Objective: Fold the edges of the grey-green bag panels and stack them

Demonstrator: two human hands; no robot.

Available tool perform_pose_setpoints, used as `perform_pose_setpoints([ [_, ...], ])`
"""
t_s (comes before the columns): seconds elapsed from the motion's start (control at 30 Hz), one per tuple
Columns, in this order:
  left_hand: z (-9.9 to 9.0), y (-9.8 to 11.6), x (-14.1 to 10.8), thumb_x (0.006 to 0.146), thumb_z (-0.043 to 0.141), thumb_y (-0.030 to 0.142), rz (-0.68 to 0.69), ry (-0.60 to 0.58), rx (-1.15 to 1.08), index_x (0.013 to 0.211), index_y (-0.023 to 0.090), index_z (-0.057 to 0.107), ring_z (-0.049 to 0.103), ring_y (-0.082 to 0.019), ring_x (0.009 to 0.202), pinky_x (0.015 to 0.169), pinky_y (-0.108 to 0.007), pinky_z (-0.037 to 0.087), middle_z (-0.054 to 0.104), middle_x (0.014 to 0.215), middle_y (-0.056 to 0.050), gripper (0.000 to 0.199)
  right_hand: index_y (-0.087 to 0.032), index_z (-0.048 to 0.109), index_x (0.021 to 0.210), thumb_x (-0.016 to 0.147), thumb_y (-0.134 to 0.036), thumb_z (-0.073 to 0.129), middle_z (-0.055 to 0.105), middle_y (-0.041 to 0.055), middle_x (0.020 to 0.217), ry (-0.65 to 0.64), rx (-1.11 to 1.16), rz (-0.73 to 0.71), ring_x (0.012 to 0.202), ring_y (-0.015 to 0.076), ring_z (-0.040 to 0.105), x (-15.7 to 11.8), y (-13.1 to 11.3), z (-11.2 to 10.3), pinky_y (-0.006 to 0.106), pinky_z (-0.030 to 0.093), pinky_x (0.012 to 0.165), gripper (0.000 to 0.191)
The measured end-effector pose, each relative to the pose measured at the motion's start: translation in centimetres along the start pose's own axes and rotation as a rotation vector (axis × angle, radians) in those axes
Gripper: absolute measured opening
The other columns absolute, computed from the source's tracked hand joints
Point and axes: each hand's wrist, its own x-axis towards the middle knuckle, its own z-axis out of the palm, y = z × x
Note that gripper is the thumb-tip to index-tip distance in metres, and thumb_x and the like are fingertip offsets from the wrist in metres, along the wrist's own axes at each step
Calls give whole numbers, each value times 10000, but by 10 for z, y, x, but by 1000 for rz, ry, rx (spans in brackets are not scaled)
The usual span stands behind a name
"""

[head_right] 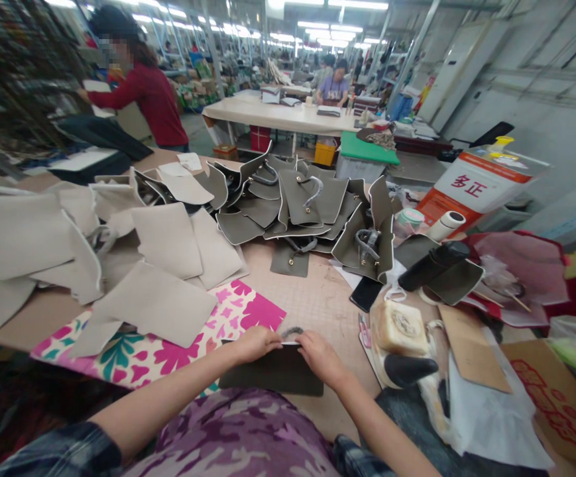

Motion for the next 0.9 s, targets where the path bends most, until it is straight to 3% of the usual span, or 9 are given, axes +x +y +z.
perform_pose_setpoints([
  [0.2, 13, 12, 10, 857, 415, 344, 26, 5, 9, 1044, 265, 593, 633, -227, 831, 680, -273, 454, 685, 906, -45, 271, -185, 561, 982, 792, -85, 472, 574, 49, 911, -11, 34, -8, 888, 164, 533, 0, 1, 0, 304, 458, 799, 233],
  [0.37, 15, 15, 17, 875, 358, 314, -4, 17, 5, 961, 231, 626, 637, -235, 814, 692, -294, 460, 687, 882, -62, 293, -173, 546, 1015, 774, -85, 500, 549, 76, 1049, 16, 61, 43, 989, 170, 515, -4, 8, -1, 319, 434, 873, 260],
  [0.57, 11, 8, 22, 869, 381, 327, -69, 38, -33, 917, 216, 638, 634, -233, 834, 692, -294, 473, 689, 893, -62, 284, -159, 572, 935, 787, -127, 512, 585, 61, 885, 30, 93, 147, 870, 182, 533, -9, 16, -6, 332, 446, 799, 163],
  [0.9, 18, 14, 28, 849, 431, 309, -50, 13, -108, 1025, 269, 605, 608, -235, 924, 762, -310, 455, 670, 994, -46, 251, -188, 595, 909, 751, -171, 526, 576, 45, 884, 75, 309, 278, 864, 180, 528, -1, 14, -3, 322, 421, 807, 174],
])
